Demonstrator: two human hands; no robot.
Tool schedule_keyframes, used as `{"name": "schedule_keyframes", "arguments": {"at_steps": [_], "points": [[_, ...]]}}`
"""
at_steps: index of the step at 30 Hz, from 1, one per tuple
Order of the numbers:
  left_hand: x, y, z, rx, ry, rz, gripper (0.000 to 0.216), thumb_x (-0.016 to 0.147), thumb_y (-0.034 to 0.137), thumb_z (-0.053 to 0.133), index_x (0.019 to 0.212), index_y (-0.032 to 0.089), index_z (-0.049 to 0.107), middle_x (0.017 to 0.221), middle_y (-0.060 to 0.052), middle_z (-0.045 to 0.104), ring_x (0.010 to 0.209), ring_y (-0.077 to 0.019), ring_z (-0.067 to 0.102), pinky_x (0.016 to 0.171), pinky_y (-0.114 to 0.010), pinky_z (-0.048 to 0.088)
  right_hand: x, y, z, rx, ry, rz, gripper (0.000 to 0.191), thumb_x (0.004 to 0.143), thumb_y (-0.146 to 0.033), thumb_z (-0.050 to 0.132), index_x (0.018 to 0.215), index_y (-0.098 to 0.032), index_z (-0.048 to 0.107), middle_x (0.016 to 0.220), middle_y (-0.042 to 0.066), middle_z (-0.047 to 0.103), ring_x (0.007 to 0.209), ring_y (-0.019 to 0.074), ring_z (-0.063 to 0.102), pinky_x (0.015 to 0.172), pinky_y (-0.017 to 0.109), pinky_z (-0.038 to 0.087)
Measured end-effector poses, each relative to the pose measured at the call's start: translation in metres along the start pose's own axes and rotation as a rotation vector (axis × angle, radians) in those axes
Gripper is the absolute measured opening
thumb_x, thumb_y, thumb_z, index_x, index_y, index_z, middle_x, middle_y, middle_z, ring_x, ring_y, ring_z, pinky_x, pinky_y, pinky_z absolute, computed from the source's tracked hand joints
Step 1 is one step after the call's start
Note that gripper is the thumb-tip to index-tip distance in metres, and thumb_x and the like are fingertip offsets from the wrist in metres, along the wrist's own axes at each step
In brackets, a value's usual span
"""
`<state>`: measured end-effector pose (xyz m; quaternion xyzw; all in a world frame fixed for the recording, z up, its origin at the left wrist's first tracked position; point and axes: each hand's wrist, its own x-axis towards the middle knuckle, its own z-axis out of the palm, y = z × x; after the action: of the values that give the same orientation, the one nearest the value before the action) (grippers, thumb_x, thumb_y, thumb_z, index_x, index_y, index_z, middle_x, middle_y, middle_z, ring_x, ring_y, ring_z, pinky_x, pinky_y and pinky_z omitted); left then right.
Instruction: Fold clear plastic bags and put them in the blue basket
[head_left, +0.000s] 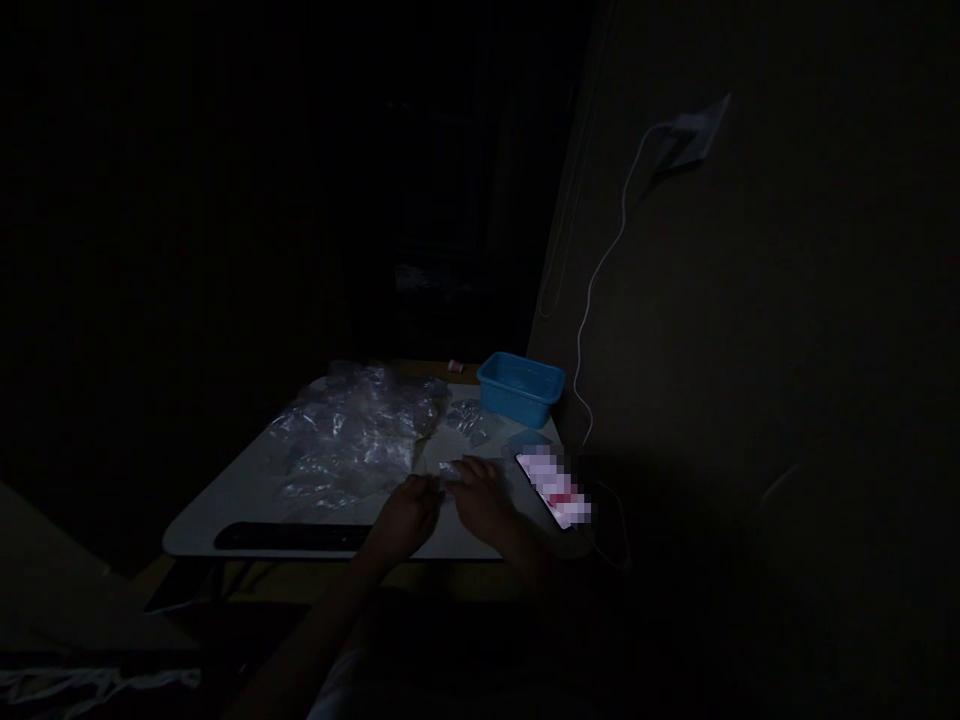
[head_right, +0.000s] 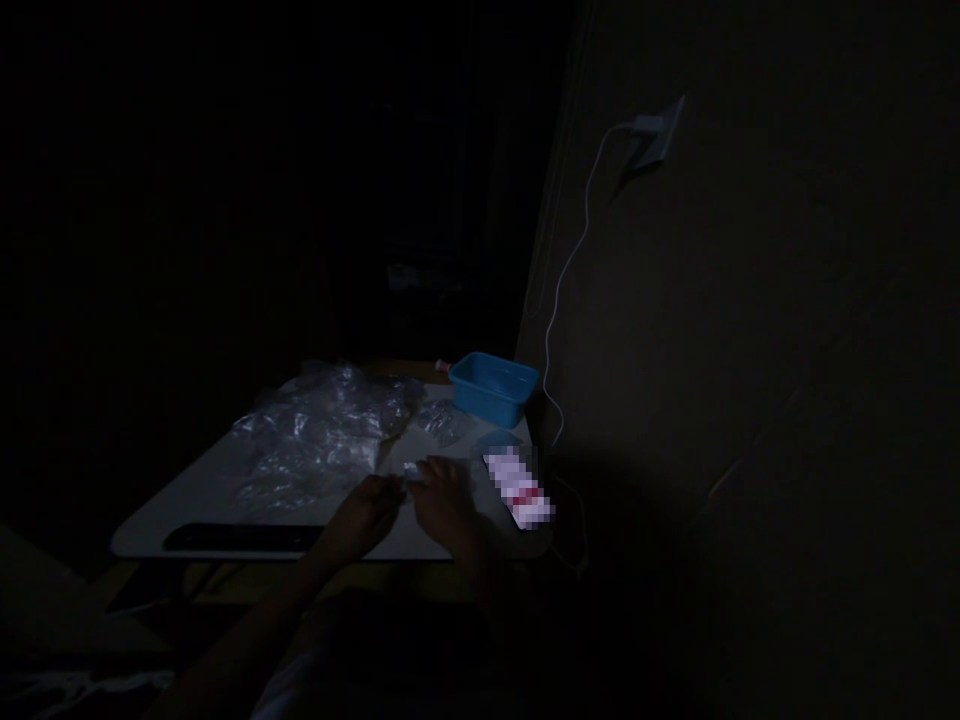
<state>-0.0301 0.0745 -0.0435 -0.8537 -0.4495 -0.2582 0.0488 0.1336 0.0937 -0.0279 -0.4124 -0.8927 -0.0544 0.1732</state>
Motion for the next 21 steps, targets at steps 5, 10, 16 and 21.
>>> {"name": "schedule_keyframes", "arguments": {"at_steps": [5, 10, 16, 21], "points": [[0.001, 0.002, -0.002, -0.003, -0.023, 0.001, 0.028, 0.074, 0.01, 0.042, 0.093, 0.017, 0.061, 0.096, -0.008, 0.059, 0.09, -0.0202, 0.049, 0.078, -0.035, 0.043, 0.012, 0.001, 0.0, -0.038, -0.055, 0.028, 0.033, 0.079, -0.018, 0.043, 0.108, -0.026, 0.055, 0.125, 0.005, 0.042, 0.118, 0.0227, 0.025, 0.094, 0.04, 0.018], [0.001, 0.001, -0.002, 0.014, -0.086, -0.022, 0.035, 0.073, 0.009, 0.041, 0.103, 0.015, 0.056, 0.11, -0.009, 0.057, 0.104, -0.0215, 0.047, 0.085, -0.037, 0.041, 0.021, 0.003, 0.001, -0.067, -0.11, 0.088, 0.033, 0.08, -0.019, 0.04, 0.109, -0.027, 0.054, 0.128, 0.004, 0.038, 0.12, 0.0222, 0.022, 0.093, 0.04, 0.017], [0.001, 0.0, 0.001, 0.045, -0.119, -0.048, 0.037, 0.075, 0.012, 0.04, 0.109, 0.015, 0.052, 0.118, -0.009, 0.052, 0.11, -0.0204, 0.045, 0.088, -0.036, 0.039, 0.028, 0.003, 0.005, -0.088, -0.14, 0.122, 0.034, 0.081, -0.02, 0.038, 0.111, -0.026, 0.051, 0.13, 0.005, 0.036, 0.12, 0.0231, 0.022, 0.092, 0.041, 0.015], [0.001, 0.0, 0.001, 0.064, -0.133, -0.058, 0.039, 0.075, 0.012, 0.039, 0.112, 0.015, 0.05, 0.116, -0.009, 0.053, 0.109, -0.0209, 0.045, 0.087, -0.036, 0.039, 0.029, 0.001, 0.004, -0.108, -0.137, 0.131, 0.035, 0.082, -0.021, 0.035, 0.114, -0.026, 0.048, 0.129, 0.005, 0.037, 0.119, 0.0236, 0.023, 0.091, 0.041, 0.016]]}}
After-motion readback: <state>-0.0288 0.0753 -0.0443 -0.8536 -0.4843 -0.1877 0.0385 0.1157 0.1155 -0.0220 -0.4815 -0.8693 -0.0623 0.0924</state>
